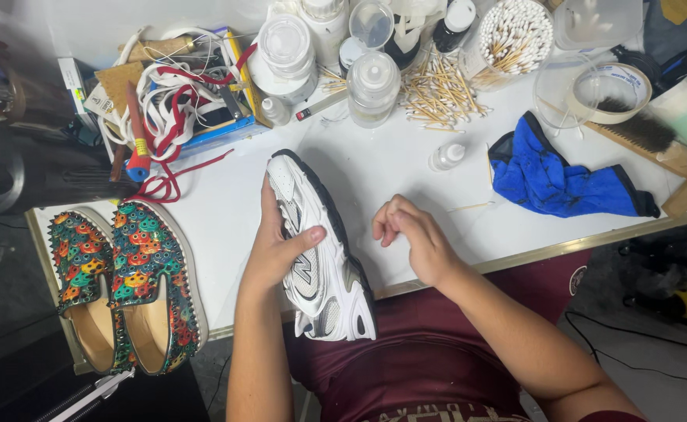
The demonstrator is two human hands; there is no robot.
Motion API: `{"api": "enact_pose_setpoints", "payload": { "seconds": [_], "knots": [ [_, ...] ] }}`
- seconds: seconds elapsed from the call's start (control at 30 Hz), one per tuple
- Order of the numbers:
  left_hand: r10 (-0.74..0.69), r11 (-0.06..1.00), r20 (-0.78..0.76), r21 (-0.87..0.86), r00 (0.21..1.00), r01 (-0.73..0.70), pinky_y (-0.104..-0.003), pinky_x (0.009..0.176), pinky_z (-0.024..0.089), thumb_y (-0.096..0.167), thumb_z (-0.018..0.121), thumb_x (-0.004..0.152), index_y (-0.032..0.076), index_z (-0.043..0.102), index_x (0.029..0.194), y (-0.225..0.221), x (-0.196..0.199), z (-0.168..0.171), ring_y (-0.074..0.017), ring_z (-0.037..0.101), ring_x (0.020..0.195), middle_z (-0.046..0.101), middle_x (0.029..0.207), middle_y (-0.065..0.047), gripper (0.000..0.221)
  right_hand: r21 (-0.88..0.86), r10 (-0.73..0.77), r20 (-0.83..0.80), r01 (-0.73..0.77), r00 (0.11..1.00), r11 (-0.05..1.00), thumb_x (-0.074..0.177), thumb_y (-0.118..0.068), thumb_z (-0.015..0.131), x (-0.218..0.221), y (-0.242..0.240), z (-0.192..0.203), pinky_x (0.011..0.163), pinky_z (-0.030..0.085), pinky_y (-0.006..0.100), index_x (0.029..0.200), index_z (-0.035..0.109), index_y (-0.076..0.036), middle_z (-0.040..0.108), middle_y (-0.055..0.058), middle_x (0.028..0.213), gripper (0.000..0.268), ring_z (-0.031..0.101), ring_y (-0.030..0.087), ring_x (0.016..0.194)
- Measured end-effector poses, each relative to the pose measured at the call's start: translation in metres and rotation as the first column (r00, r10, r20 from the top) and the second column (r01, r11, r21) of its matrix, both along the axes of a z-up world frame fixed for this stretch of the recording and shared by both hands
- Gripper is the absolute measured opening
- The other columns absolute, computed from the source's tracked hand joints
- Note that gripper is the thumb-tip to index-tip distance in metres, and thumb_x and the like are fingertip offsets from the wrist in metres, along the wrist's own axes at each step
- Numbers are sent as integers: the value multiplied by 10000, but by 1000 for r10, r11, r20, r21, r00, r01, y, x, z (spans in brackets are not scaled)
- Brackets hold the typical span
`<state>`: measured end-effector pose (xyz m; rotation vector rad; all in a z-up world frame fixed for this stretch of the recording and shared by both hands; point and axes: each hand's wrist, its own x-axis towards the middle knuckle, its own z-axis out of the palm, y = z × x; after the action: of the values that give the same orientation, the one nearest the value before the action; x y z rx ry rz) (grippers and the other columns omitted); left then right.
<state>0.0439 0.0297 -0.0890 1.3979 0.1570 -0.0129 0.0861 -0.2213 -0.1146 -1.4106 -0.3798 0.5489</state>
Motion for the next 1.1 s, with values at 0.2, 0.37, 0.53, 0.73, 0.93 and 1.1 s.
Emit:
{"api": "enact_pose_setpoints", "payload": {
  "seconds": [0.2, 0.37, 0.53, 0.73, 0.93, 1.1],
  "knots": [
    [-17, 999, 12, 41, 1000, 16, -391, 1265, 256, 178, 846, 722, 19, 144, 1668, 4, 14, -7, -309, 371, 1514, 364, 1622, -202, 1189, 311, -77, -52, 90, 996, 946, 1128, -201, 406, 11, -14, 8, 935, 477, 348, 1055, 549, -13, 608, 111, 1047, 247, 577, 193, 972],
    [-141, 971, 216, 222, 966, 92, -411, 1346, 134, 173, 836, 720, 72, 238, 1666, 21, 28, 2, -293, 188, 1647, 186, 1746, -164, 1124, 102, -148, 32, 144, 988, 984, 1109, -144, 514, 20, -18, 24, 773, 504, 296, 1153, 643, 21, 641, 89, 863, 215, 589, 150, 809],
    [-176, 961, 135, 237, 975, 141, -408, 1316, 225, 188, 843, 730, 103, 496, 1482, 34, 40, 0, -290, 297, 1591, 328, 1650, -140, 832, 1, -171, 114, 172, 979, 985, 1047, -40, 576, 18, -7, 33, 793, 540, 263, 1202, 563, 10, 735, 129, 1004, 164, 646, 130, 834],
    [-115, 982, 177, -130, 977, 139, -395, 1207, 315, 174, 799, 688, 118, 512, 1233, 14, 48, -1, -301, 428, 1419, 465, 1451, -151, 619, 76, -133, 114, 124, 985, 989, 1042, -4, 587, 11, 3, 33, 852, 582, 303, 1145, 569, 3, 732, 164, 1086, 105, 696, 158, 933],
    [-24, 569, 427, -738, 904, 363, -564, 1142, 457, 234, 751, 819, 124, 515, 1087, -3, 52, 3, -365, 435, 1461, 454, 1367, -157, 374, 220, -126, 78, 107, 989, 970, 1090, -9, 542, 4, 4, 35, 920, 578, 369, 1192, 590, 15, 667, 195, 1195, 115, 681, 212, 975],
    [103, 347, 486, -835, 868, 427, -563, 1241, 347, 195, 721, 871, 144, 539, 986, -32, 57, -3, -302, 432, 1452, 478, 1338, -115, 222, 333, -182, 44, 158, 982, 930, 1094, -16, 550, 4, 6, 31, 901, 573, 376, 1206, 622, 28, 618, 169, 1169, 140, 657, 224, 968]
  ]
}}
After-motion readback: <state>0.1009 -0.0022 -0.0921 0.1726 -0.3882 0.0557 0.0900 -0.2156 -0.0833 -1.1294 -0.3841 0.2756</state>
